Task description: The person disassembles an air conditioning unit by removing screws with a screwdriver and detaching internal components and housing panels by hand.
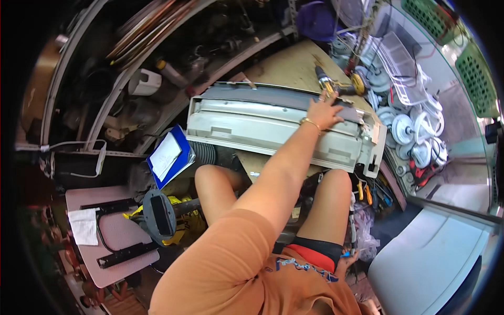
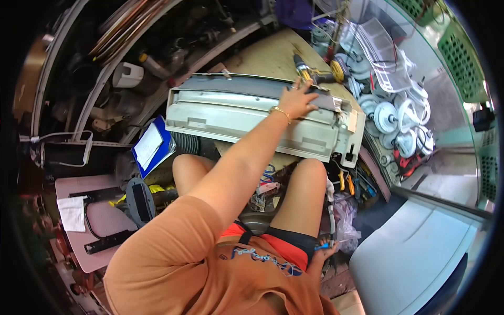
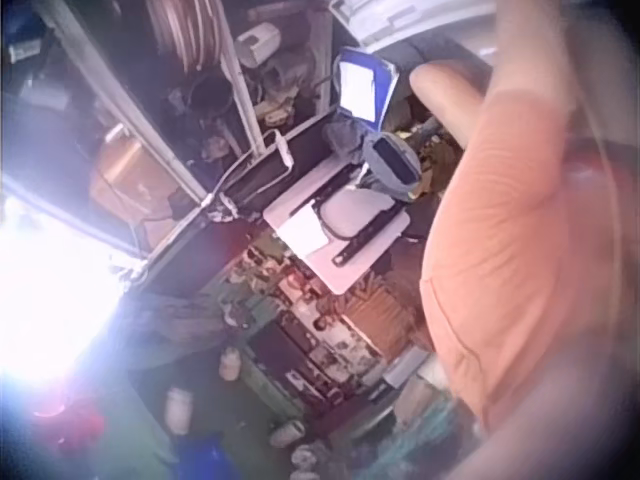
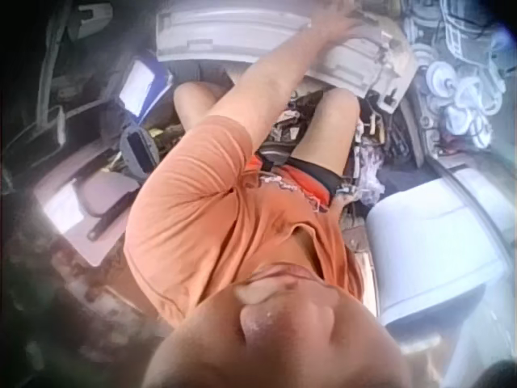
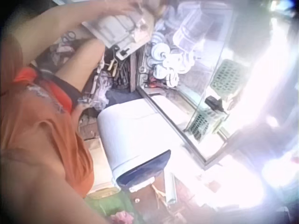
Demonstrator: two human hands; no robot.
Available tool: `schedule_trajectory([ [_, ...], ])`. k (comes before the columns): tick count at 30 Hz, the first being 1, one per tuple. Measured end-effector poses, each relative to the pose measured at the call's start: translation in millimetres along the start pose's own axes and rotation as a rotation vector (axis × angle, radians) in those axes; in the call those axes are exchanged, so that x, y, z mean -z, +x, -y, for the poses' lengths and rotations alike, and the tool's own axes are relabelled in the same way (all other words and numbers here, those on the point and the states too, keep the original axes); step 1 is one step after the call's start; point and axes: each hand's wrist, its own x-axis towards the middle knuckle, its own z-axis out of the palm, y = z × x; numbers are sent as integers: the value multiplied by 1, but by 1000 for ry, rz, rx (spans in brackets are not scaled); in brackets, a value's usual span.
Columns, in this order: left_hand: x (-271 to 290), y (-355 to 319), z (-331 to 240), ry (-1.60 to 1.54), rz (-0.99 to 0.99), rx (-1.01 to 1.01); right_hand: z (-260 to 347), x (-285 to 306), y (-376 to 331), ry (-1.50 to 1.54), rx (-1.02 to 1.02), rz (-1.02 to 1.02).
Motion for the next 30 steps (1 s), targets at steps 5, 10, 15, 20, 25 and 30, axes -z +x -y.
schedule_trajectory([
  [5,12,-23,17,-19,-41,59,20,-25,-21,-254,-6,-133],
  [10,44,-79,37,-250,-293,-29,34,-47,-44,-443,13,-208],
  [15,80,-184,153,-186,-664,227,33,-73,-68,-688,-74,-245],
  [20,90,-285,285,-109,-926,907,39,-96,-105,-986,-180,-300],
  [25,84,-361,387,-653,-654,1121,45,-123,-130,-1275,-334,-285],
  [30,106,-330,375,-109,-725,660,62,-122,-174,-1417,-399,-300],
])
